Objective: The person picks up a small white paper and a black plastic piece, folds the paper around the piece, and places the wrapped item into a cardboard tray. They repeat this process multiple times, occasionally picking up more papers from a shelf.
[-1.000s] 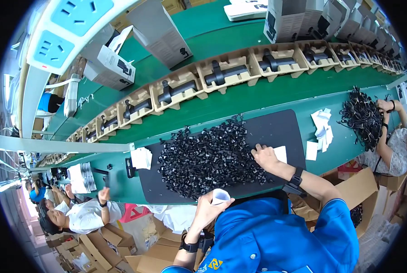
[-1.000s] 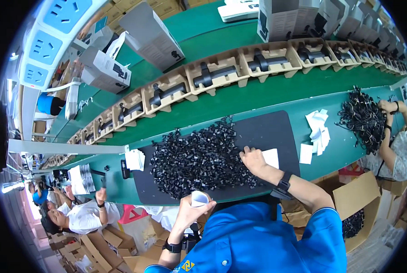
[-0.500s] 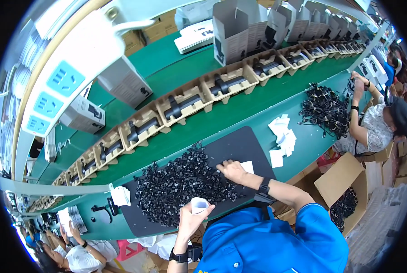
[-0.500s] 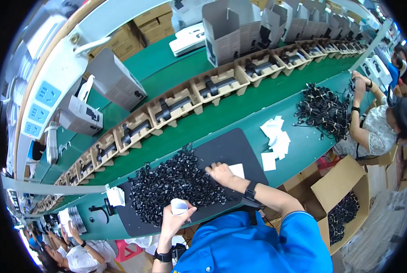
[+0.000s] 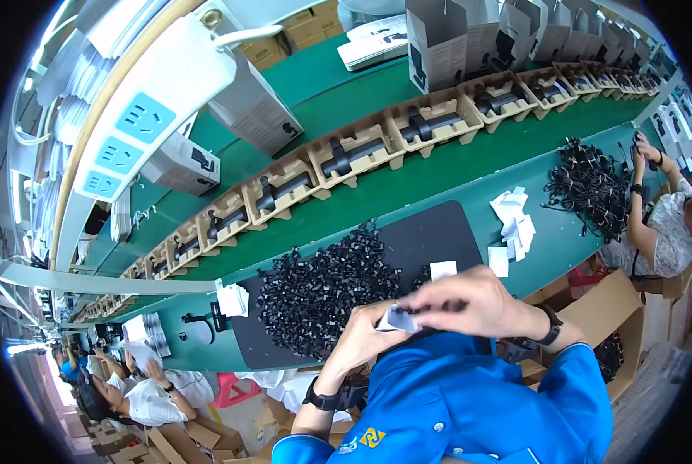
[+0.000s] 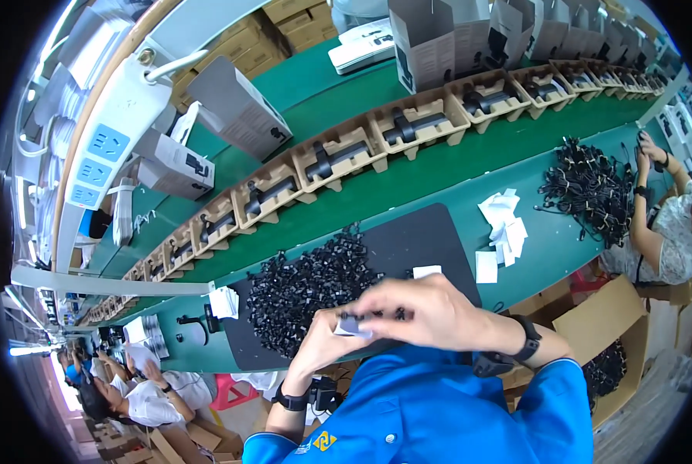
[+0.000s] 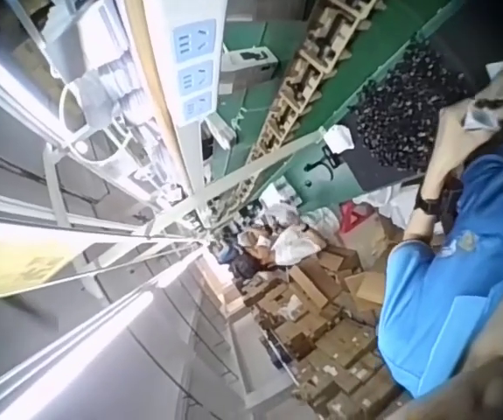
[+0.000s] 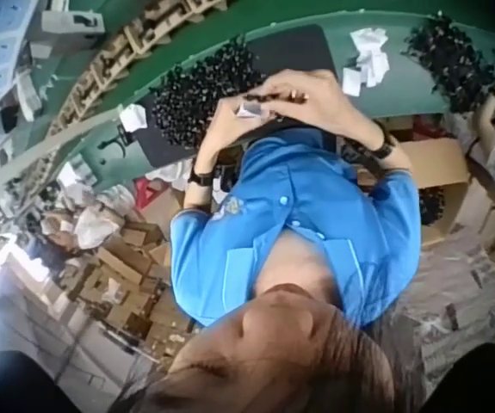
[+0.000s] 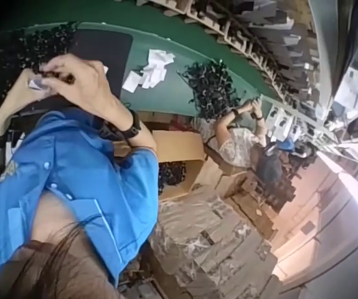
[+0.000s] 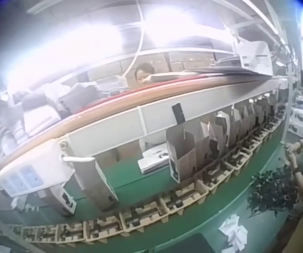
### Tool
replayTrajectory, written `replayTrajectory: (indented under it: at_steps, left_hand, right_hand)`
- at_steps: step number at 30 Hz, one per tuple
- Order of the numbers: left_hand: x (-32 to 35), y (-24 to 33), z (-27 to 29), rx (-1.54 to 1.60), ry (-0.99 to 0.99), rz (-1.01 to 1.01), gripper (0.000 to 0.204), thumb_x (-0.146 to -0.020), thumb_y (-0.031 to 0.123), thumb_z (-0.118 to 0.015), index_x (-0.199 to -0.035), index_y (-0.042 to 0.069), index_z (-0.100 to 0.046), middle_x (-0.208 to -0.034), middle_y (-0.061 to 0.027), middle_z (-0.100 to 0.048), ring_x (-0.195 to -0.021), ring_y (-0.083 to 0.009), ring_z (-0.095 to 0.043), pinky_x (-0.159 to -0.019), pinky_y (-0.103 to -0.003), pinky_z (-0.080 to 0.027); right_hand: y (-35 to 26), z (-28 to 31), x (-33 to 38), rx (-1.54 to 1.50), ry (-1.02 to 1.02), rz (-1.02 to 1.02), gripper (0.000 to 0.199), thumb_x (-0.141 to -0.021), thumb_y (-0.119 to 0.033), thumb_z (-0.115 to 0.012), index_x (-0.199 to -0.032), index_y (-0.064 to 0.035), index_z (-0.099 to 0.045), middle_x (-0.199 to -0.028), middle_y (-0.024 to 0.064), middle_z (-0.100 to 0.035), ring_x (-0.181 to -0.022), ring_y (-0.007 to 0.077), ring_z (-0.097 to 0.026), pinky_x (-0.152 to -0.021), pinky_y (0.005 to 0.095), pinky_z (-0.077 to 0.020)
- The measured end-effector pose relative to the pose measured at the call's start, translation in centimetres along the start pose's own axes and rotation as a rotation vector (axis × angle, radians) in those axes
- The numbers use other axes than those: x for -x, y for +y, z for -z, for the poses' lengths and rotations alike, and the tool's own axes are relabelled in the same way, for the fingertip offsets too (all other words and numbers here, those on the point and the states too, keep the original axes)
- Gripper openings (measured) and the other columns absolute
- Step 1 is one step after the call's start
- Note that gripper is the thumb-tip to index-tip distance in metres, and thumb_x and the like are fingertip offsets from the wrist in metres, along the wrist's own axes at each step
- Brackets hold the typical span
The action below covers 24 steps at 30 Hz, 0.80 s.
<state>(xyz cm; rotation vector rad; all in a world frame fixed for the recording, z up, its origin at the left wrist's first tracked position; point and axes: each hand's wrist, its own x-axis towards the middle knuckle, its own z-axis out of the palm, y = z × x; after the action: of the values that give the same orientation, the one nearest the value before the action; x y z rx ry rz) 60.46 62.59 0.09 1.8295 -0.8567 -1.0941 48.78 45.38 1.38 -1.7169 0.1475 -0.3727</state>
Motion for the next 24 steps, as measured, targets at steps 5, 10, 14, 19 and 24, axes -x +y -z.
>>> replayTrajectory:
  at_steps: [5, 10, 14, 19, 24]
  left_hand:
    - [-0.5, 2.3, -0.4, -0.046, -0.045, -0.177, 0.022, -0.072, 0.017, -0.073, -0.086, 0.002, -0.065, -0.077, -0.0057, -0.065, -0.068, -0.013, -0.062, -0.061, -0.026, -0.047]
    - [-0.8, 2.2, 0.1, -0.233, -0.063, -0.233, 0.02, -0.07, 0.012, -0.072, -0.087, 0.002, -0.065, -0.08, -0.0086, -0.066, -0.071, -0.0208, -0.064, -0.063, -0.028, -0.048]
    - [-0.8, 1.4, 0.4, -0.245, -0.059, -0.31, 0.02, -0.068, 0.007, -0.07, -0.087, 0.002, -0.065, -0.082, -0.0093, -0.066, -0.074, -0.0236, -0.065, -0.065, -0.03, -0.05]
    - [-0.6, 1.6, 1.5, -0.147, -0.037, -0.308, 0.021, -0.065, 0.002, -0.069, -0.086, 0.002, -0.065, -0.083, -0.0091, -0.066, -0.077, -0.0235, -0.065, -0.067, -0.03, -0.051]
    - [-0.6, 2.4, 2.3, -0.117, -0.044, -0.357, 0.023, -0.062, 0.0, -0.069, -0.085, 0.003, -0.065, -0.083, -0.0089, -0.066, -0.078, -0.024, -0.065, -0.067, -0.03, -0.051]
  right_hand:
    - [-2.3, 1.6, 0.6, 0.379, -0.045, 0.32, 0.019, -0.07, -0.01, -0.072, -0.088, -0.007, -0.067, -0.077, 0.0022, -0.061, -0.062, 0.0149, -0.058, -0.05, 0.0274, -0.0456]
    - [-3.3, 1.5, 1.4, 0.69, -0.261, 0.266, 0.024, -0.072, -0.011, -0.067, -0.095, -0.0085, -0.066, -0.078, 0.0032, -0.055, -0.058, 0.0165, -0.057, -0.047, 0.0306, -0.0443]
    - [-4.6, 1.8, 1.0, 0.839, -0.613, 0.171, 0.032, -0.075, -0.01, -0.061, -0.107, -0.0104, -0.061, -0.076, 0.0046, -0.054, -0.056, 0.0171, -0.058, -0.043, 0.0291, -0.0433]
    - [-6.3, 1.1, -0.1, 0.98, -0.597, 0.159, 0.037, -0.077, -0.011, -0.058, -0.114, -0.0121, -0.057, -0.075, 0.0039, -0.052, -0.056, 0.0154, -0.059, -0.039, 0.0271, -0.0414]
    - [-4.8, -0.6, -0.4, 0.994, -0.472, 0.383, 0.039, -0.076, -0.012, -0.056, -0.114, -0.0071, -0.055, -0.068, 0.006, -0.049, -0.051, 0.0161, -0.059, -0.035, 0.0288, -0.0417]
